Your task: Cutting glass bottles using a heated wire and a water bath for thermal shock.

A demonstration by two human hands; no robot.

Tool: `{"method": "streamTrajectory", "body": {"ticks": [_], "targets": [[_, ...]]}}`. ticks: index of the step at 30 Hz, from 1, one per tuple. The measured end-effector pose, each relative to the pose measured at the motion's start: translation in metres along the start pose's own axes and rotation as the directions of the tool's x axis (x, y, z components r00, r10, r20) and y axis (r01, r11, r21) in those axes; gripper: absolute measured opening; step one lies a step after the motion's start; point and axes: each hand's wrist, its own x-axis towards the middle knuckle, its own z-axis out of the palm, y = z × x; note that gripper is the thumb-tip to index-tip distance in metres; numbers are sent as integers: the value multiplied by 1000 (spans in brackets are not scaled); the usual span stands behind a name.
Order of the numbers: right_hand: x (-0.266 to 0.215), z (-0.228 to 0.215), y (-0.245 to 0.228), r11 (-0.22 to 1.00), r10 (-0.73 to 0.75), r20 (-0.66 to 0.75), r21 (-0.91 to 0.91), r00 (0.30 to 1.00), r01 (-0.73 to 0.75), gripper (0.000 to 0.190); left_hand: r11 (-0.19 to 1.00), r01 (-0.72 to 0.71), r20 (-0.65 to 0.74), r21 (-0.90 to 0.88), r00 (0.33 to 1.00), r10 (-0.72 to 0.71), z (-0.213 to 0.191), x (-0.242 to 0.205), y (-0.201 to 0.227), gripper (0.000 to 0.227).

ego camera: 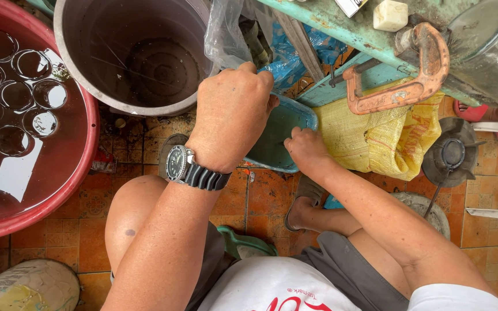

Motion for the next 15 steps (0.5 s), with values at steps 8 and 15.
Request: {"method": "streamTrajectory", "body": {"ticks": [8, 15], "targets": [[6, 17, -3, 975, 147, 297, 120, 944, -190, 23, 1000, 4, 17, -7, 1000, -3, 3, 0, 3, 31], [9, 0, -8, 980, 157, 362, 56, 919, -189, 26, 1000, -1, 1, -14, 1000, 1, 0, 0, 3, 30]]}}
